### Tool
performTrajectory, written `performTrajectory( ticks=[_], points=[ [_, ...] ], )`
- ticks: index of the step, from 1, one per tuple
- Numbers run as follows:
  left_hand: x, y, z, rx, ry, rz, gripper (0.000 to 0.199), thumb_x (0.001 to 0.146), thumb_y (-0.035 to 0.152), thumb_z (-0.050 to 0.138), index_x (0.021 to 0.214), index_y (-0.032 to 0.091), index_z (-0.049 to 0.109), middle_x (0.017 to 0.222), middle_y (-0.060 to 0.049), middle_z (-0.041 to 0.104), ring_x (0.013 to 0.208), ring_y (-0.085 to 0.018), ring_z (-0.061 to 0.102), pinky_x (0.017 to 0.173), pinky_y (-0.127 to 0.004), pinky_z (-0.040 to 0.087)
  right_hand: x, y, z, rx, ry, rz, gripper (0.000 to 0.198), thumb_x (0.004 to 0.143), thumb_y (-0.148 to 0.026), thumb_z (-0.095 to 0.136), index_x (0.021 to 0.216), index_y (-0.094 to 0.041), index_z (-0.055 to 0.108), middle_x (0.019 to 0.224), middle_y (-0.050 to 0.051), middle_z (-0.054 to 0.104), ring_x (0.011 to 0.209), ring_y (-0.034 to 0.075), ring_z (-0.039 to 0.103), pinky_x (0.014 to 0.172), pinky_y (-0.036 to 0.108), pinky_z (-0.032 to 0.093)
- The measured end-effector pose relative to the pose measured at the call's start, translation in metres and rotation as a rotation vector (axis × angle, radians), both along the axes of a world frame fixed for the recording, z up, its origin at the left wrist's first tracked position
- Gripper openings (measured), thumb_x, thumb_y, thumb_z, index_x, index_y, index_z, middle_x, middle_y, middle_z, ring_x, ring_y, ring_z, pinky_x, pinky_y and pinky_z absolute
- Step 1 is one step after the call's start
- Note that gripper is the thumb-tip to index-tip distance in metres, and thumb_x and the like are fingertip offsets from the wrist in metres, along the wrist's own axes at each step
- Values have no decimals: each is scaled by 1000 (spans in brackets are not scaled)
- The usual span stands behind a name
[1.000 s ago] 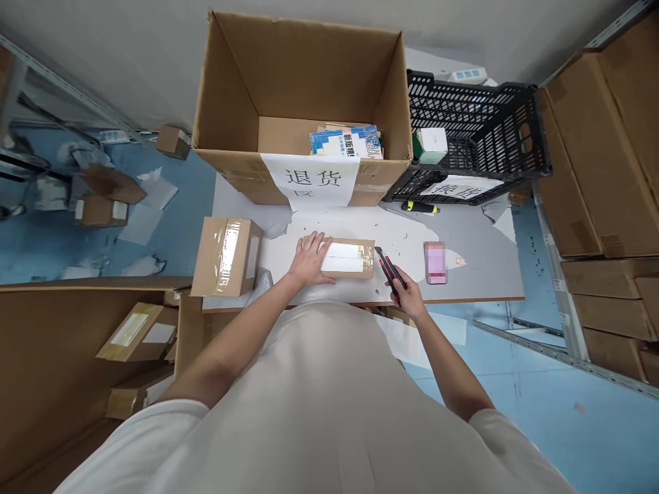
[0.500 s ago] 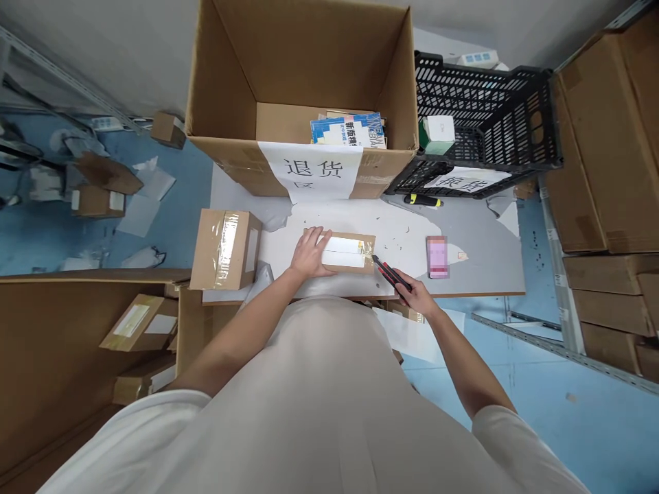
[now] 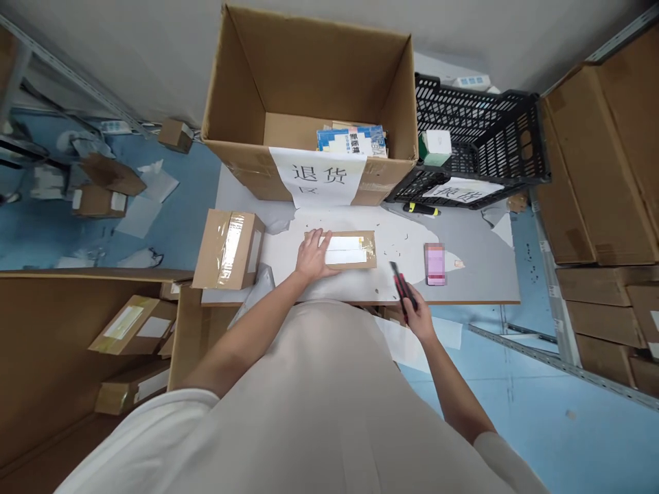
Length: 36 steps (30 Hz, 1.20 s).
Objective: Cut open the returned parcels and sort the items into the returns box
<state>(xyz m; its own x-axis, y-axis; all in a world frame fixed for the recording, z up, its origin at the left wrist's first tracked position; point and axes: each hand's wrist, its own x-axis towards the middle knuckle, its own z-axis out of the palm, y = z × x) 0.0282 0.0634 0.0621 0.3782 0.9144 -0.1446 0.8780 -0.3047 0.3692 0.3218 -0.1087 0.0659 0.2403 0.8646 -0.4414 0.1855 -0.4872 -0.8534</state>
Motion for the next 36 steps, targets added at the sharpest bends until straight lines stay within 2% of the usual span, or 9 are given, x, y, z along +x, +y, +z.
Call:
performTrajectory(
  ticks=[5, 8, 11, 17, 20, 25, 29, 32, 36],
  points=[
    [3, -16, 11, -52, 115, 310, 103, 68, 68, 61, 146, 13, 25, 130, -25, 45, 117, -42, 40, 91, -55, 36, -23, 30, -4, 59, 195, -172, 55, 79, -60, 56, 119, -23, 51, 108, 10, 65, 75, 18, 65, 56, 30, 54],
    [-8, -34, 9, -106, 49, 256, 75, 84, 52, 50, 145, 13, 29, 113, -20, 54, 105, -35, 49, 88, -48, 39, -69, 64, -18, 53, 356, -91, 51, 76, -61, 58, 111, -25, 51, 122, 9, 59, 97, 22, 64, 69, 35, 57],
    [-16, -59, 1, -149, -102, 223, 60, 90, 35, 43, 144, 13, 32, 101, -13, 56, 95, -26, 55, 86, -39, 43, -103, 92, -29, 58, 269, -11, 49, 78, -61, 53, 110, -23, 52, 112, 8, 63, 100, 23, 61, 79, 40, 54],
    [-25, -94, -8, -166, -303, 258, 62, 86, 35, 51, 144, 18, 32, 94, -7, 54, 87, -21, 58, 82, -36, 49, -101, 99, -28, 101, 165, 64, 47, 82, -57, 52, 111, -22, 52, 114, 9, 63, 105, 22, 59, 92, 41, 47],
    [-35, -72, -7, -70, -358, 287, 64, 83, 38, 54, 141, 17, 36, 115, -13, 52, 113, -27, 52, 96, -42, 45, -94, 82, -22, 88, 302, -7, 47, 81, -58, 54, 113, -24, 48, 123, 10, 60, 108, 22, 60, 85, 38, 51],
    [-48, 19, -7, 19, -374, 260, 68, 82, 45, 53, 139, 12, 36, 141, -19, 40, 134, -31, 35, 109, -47, 32, -98, 39, -13, -104, 482, -236, 46, 75, -58, 63, 106, -28, 49, 127, 6, 57, 106, 24, 62, 74, 38, 57],
    [-43, 69, -12, -173, -350, 126, 57, 78, 41, 56, 128, 14, 49, 133, -13, 52, 125, -27, 47, 105, -41, 38, -111, 24, -11, -201, 680, -290, 44, 76, -60, 62, 104, -29, 47, 114, 5, 64, 102, 25, 65, 71, 43, 58],
    [-44, 61, -13, -223, -357, 265, 47, 77, 38, 56, 118, 16, 54, 117, -9, 63, 106, -22, 58, 93, -35, 46, -114, 37, -13, -103, 642, -299, 43, 78, -62, 58, 103, -29, 46, 111, 5, 65, 109, 25, 63, 75, 43, 58],
    [-59, 2, -12, -182, -270, 593, 44, 74, 49, 60, 104, 17, 55, 100, -9, 65, 93, -24, 61, 83, -36, 48, -105, 81, -15, 86, 530, -280, 43, 80, -60, 56, 106, -29, 44, 121, 5, 62, 115, 21, 58, 81, 40, 56]
  ],
)
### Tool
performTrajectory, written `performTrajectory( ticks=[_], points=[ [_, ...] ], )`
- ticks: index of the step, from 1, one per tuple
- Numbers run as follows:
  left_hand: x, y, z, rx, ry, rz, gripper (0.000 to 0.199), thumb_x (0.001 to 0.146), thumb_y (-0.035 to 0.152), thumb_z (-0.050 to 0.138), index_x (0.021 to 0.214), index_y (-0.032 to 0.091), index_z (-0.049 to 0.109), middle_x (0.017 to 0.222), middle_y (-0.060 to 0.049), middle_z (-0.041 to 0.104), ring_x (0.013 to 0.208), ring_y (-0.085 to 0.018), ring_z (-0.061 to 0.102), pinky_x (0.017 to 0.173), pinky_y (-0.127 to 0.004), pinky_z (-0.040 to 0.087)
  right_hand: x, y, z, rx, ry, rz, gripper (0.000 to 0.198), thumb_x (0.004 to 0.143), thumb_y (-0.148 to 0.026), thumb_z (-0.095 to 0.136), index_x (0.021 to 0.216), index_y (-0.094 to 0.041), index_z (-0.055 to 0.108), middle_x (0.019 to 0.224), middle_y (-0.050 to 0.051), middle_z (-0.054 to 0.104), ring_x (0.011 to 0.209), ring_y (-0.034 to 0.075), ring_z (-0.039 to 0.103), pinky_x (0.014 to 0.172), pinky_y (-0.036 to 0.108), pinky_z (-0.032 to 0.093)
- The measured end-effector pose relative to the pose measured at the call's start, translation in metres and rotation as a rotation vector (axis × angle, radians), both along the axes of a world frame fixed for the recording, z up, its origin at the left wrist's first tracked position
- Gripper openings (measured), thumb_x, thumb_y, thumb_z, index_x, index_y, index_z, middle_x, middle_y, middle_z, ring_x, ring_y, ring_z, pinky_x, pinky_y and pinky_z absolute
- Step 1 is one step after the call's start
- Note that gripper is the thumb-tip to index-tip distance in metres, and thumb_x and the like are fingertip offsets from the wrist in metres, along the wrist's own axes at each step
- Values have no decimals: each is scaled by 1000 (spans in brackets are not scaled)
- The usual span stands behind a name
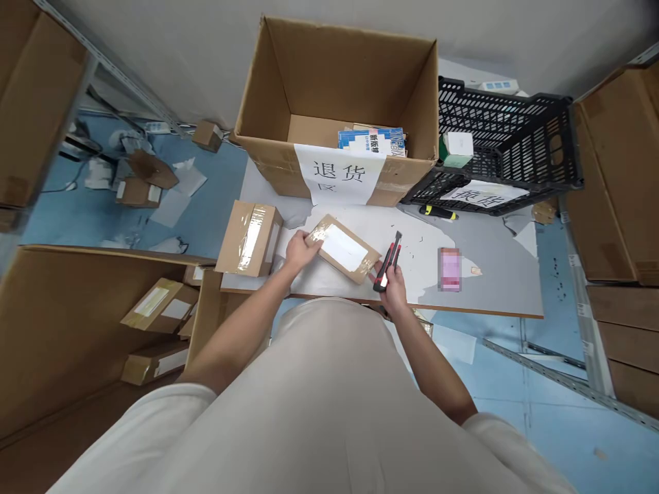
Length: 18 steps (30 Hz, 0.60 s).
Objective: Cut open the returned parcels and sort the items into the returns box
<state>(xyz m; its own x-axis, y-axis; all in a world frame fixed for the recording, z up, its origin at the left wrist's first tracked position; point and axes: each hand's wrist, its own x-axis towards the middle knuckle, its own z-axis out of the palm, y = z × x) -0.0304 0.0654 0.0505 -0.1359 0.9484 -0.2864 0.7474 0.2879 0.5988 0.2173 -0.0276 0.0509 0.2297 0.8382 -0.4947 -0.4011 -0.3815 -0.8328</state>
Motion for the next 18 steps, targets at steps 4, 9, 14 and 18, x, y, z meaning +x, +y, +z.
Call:
performTrajectory(
  ticks=[4, 9, 14, 18],
  points=[
    [-8, -61, -1, -105, -17, 145, 55, 72, 60, 58, 106, 17, 51, 90, -7, 63, 85, -24, 62, 78, -38, 49, 17, 38, 1, 81, -30, 51, 41, 78, -57, 60, 103, -27, 46, 117, 6, 63, 99, 19, 65, 78, 37, 56],
    [3, -57, 9, 183, 103, -31, 74, 74, 41, 58, 135, 10, 31, 139, -21, 38, 132, -29, 36, 106, -44, 34, 55, 28, 4, 59, -307, 269, 54, 79, -56, 59, 121, -23, 49, 104, 7, 66, 57, 10, 59, 53, 27, 53],
    [20, -16, 22, 111, 259, -588, 93, 65, 39, 64, 145, 16, 24, 154, -17, 19, 143, -38, 11, 112, -58, 5, 80, -1, 7, -31, -388, 472, 77, 79, -56, 58, 145, -27, 31, 100, 6, 66, 49, 8, 53, 39, 22, 46],
    [30, -11, 22, 86, 292, -714, 109, 59, 59, 69, 147, 16, 20, 153, -21, 22, 141, -40, 15, 110, -62, -2, 76, -6, 6, -36, -388, 505, 73, 81, -54, 56, 145, -27, 34, 100, 5, 66, 48, 7, 51, 38, 21, 45]
  ],
)
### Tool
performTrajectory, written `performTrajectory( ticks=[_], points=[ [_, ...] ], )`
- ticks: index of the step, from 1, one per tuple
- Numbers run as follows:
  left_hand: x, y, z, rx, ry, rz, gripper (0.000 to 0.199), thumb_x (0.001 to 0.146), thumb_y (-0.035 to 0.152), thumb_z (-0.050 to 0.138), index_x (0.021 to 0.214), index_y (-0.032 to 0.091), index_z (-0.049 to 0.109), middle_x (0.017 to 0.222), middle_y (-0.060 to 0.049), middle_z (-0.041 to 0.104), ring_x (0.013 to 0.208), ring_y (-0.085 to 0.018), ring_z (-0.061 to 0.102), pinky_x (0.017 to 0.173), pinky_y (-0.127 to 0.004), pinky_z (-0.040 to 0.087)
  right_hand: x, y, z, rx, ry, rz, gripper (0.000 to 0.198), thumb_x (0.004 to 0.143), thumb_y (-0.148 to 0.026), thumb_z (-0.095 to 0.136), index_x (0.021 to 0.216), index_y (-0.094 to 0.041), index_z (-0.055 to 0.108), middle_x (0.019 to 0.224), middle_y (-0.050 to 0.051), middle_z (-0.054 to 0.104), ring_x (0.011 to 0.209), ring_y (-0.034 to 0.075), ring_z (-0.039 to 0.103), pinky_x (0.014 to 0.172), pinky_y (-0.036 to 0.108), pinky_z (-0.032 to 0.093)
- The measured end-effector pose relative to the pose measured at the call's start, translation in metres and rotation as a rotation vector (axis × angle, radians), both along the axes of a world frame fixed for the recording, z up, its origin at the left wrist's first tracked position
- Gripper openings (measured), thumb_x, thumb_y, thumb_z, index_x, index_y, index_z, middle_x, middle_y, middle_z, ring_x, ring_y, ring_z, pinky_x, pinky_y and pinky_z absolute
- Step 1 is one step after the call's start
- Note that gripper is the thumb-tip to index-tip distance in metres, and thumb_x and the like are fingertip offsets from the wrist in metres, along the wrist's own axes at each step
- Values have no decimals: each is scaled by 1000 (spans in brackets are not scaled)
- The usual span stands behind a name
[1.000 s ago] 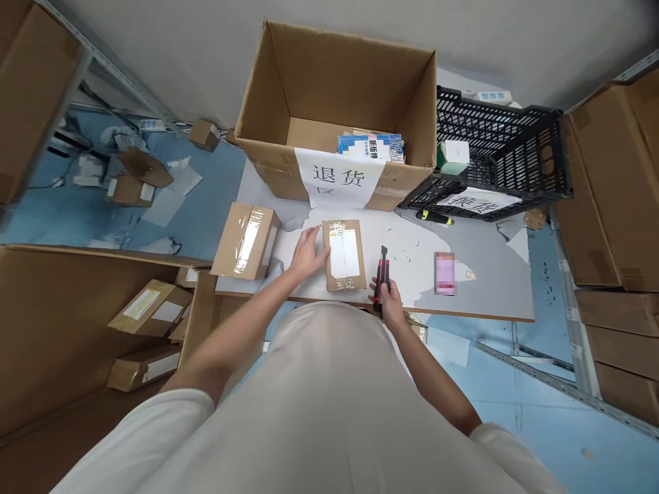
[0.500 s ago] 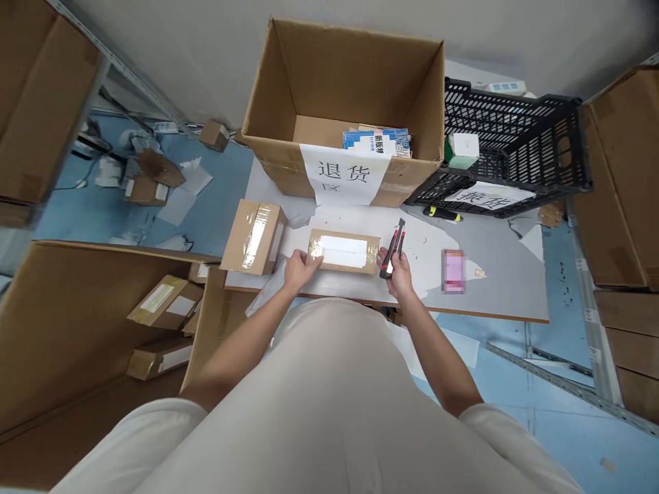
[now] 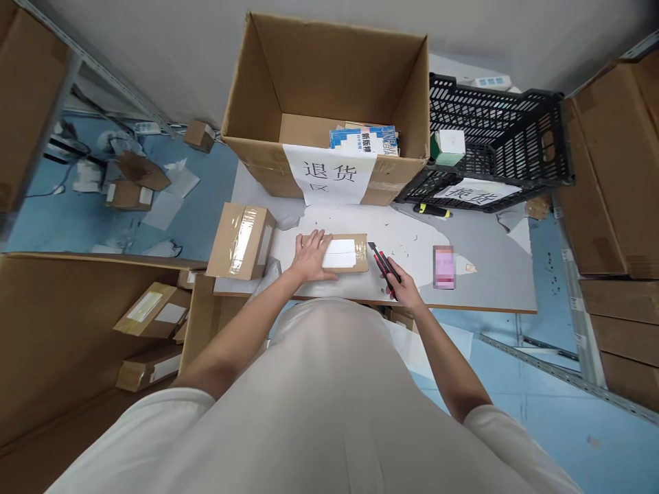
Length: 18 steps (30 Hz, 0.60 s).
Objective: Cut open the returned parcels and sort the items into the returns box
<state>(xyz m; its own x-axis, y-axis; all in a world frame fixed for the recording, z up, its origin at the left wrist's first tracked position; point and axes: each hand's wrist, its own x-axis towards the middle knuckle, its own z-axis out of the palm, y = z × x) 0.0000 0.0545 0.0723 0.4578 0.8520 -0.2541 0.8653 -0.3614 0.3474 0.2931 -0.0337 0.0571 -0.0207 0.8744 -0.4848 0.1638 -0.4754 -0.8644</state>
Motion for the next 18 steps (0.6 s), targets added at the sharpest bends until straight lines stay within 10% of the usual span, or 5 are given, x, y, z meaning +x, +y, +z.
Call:
performTrajectory(
  ticks=[10, 18],
  points=[
    [5, -2, 1, 46, 14, 50, 115, 49, 58, 78, 145, 18, 27, 145, -21, 34, 136, -39, 26, 112, -58, 2, -1, 11, 3, -11, -10, 38, 71, 82, -51, 55, 146, -27, 34, 91, 3, 67, 45, 7, 50, 36, 22, 44],
    [7, -4, 0, 62, 11, 105, 112, 48, 51, 79, 144, 19, 30, 142, -19, 38, 132, -40, 30, 112, -58, 4, 24, 22, 24, -9, -136, 366, 59, 81, -37, 58, 139, -30, 47, 60, -6, 60, 37, 7, 44, 40, 22, 44]
  ],
)
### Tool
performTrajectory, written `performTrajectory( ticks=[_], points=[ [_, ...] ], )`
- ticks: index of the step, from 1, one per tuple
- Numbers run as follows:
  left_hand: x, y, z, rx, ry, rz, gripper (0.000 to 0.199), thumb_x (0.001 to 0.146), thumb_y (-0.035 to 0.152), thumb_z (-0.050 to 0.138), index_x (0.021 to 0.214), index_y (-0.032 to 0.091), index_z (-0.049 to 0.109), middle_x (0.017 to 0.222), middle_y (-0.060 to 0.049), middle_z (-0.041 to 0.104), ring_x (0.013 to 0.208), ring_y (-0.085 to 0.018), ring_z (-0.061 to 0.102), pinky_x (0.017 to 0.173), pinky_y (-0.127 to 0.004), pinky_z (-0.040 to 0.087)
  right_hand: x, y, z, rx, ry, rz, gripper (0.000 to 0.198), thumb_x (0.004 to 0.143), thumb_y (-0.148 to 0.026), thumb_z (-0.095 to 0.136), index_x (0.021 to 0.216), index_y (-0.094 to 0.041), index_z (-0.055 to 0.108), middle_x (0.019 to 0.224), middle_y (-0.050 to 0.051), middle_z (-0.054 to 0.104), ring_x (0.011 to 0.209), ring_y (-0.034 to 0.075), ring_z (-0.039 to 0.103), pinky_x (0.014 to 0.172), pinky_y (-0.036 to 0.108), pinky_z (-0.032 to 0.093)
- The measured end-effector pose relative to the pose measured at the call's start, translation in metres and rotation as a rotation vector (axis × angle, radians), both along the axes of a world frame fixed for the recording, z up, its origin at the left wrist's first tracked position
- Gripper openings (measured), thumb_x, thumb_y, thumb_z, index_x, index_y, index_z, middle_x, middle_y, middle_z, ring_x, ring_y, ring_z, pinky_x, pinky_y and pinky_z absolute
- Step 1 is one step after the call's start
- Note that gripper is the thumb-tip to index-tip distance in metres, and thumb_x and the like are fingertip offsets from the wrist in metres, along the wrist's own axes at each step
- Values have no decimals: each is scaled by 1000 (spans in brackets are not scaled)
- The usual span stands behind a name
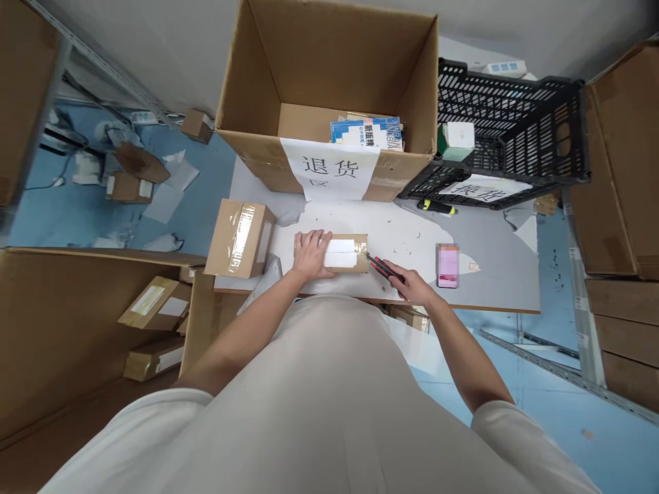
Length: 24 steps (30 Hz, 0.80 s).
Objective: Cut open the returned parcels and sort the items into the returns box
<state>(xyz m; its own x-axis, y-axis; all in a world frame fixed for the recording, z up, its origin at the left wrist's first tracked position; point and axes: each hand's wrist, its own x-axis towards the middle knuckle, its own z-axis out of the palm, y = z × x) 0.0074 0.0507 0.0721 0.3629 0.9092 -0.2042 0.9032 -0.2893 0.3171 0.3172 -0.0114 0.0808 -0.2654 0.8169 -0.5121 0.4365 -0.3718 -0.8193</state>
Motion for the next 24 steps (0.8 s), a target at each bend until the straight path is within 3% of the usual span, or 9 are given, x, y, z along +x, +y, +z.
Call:
performTrajectory(
  ticks=[6, 10, 12, 14, 16, 19, 21, 24],
  points=[
    [2, 6, -4, 0, -17, 30, 114, 51, 55, 77, 145, 17, 28, 145, -20, 35, 133, -40, 29, 112, -59, 3, 12, -50, 1, -43, -19, 95, 45, 77, -38, 63, 121, -32, 64, 68, -3, 69, 45, 12, 54, 47, 27, 48],
    [2, 9, -4, -30, -9, -12, 117, 53, 60, 76, 147, 15, 23, 150, -21, 28, 138, -40, 22, 112, -60, -1, 30, -78, 0, -97, -35, -148, 59, 81, -46, 58, 136, -27, 48, 67, -3, 67, 37, 10, 48, 37, 25, 43],
    [-1, 7, 1, -29, -10, -39, 118, 54, 62, 74, 148, 15, 21, 153, -21, 22, 141, -41, 14, 110, -63, -4, 35, -75, -4, -50, -50, -316, 65, 79, -51, 60, 135, -22, 45, 74, 1, 68, 41, 11, 52, 40, 26, 46],
    [-9, -1, 5, 19, -43, -3, 119, 55, 64, 73, 149, 15, 18, 155, -22, 14, 143, -42, 6, 109, -65, -4, 30, -61, -12, 15, -50, -452, 59, 75, -55, 64, 120, -19, 53, 78, 3, 68, 50, 13, 58, 44, 27, 49],
    [-22, -14, 4, 88, -122, 118, 125, 54, 65, 74, 149, 14, 12, 156, -23, 5, 144, -41, 2, 111, -64, 1, 13, -41, -24, 69, 9, -564, 50, 71, -56, 67, 103, -19, 56, 80, 4, 67, 62, 15, 63, 52, 28, 52],
    [-44, -43, -13, 103, -295, 399, 135, 52, 63, 77, 149, 11, 0, 156, -25, -1, 145, -37, 4, 113, -56, 17, -27, -14, -45, 90, 206, -663, 46, 70, -55, 67, 99, -22, 51, 95, 5, 67, 84, 18, 66, 67, 32, 56],
    [-55, -60, -33, -26, -405, 538, 129, 53, 59, 78, 149, 9, 7, 154, -26, 11, 143, -36, 15, 111, -51, 27, -53, -2, -56, 50, 314, -667, 46, 71, -56, 66, 100, -24, 49, 105, 5, 66, 92, 18, 65, 75, 34, 55],
    [-60, -74, -59, -271, -639, 557, 89, 70, 55, 66, 140, 10, 35, 139, -20, 47, 129, -30, 46, 104, -43, 41, -73, 6, -61, 22, 330, -622, 44, 72, -54, 65, 99, -23, 49, 106, 5, 66, 93, 17, 65, 81, 36, 53]
  ],
)
